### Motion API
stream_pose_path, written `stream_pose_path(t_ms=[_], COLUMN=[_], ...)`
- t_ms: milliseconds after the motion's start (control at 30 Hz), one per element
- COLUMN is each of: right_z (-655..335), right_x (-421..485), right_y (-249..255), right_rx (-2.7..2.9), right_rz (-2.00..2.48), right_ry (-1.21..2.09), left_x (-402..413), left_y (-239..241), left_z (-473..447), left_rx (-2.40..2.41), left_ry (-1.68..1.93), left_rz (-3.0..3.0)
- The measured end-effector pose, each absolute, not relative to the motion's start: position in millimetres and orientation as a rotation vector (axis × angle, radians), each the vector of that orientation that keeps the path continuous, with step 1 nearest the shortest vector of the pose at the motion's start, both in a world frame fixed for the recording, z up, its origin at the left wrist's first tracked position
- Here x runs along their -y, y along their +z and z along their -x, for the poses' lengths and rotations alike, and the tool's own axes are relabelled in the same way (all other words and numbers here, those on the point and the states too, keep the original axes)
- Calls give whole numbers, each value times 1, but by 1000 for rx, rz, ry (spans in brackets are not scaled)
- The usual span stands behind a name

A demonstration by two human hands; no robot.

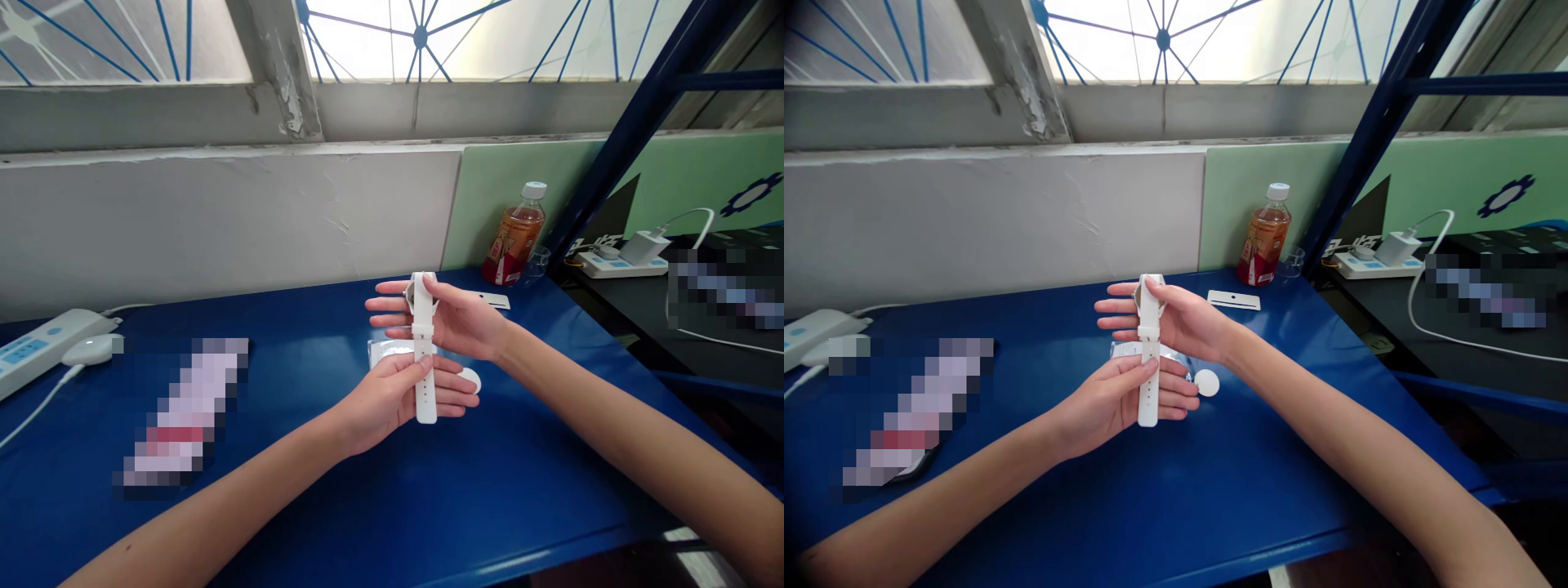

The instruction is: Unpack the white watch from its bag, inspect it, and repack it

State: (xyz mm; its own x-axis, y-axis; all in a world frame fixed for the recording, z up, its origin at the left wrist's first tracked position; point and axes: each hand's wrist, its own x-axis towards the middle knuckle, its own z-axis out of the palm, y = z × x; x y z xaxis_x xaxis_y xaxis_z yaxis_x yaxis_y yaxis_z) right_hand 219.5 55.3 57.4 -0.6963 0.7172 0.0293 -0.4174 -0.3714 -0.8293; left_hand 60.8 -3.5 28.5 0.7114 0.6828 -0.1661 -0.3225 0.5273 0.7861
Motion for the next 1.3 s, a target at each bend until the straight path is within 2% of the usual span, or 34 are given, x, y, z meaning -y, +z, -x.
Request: stream_pose_path(t_ms=[733, 1033, 1300], right_z=[-221, -225, -219], right_x=[-59, -70, -62], right_y=[58, 62, 52], right_rx=[903, 605, 1091], right_rz=[409, 425, 510], right_ry=[2211, 1766, 1700], left_x=[1, -3, -9], left_y=[29, 33, 31], left_z=[-60, -54, -57], left_rx=[-541, -428, -575], left_ry=[618, 685, 875], left_rz=[-793, -746, -869])
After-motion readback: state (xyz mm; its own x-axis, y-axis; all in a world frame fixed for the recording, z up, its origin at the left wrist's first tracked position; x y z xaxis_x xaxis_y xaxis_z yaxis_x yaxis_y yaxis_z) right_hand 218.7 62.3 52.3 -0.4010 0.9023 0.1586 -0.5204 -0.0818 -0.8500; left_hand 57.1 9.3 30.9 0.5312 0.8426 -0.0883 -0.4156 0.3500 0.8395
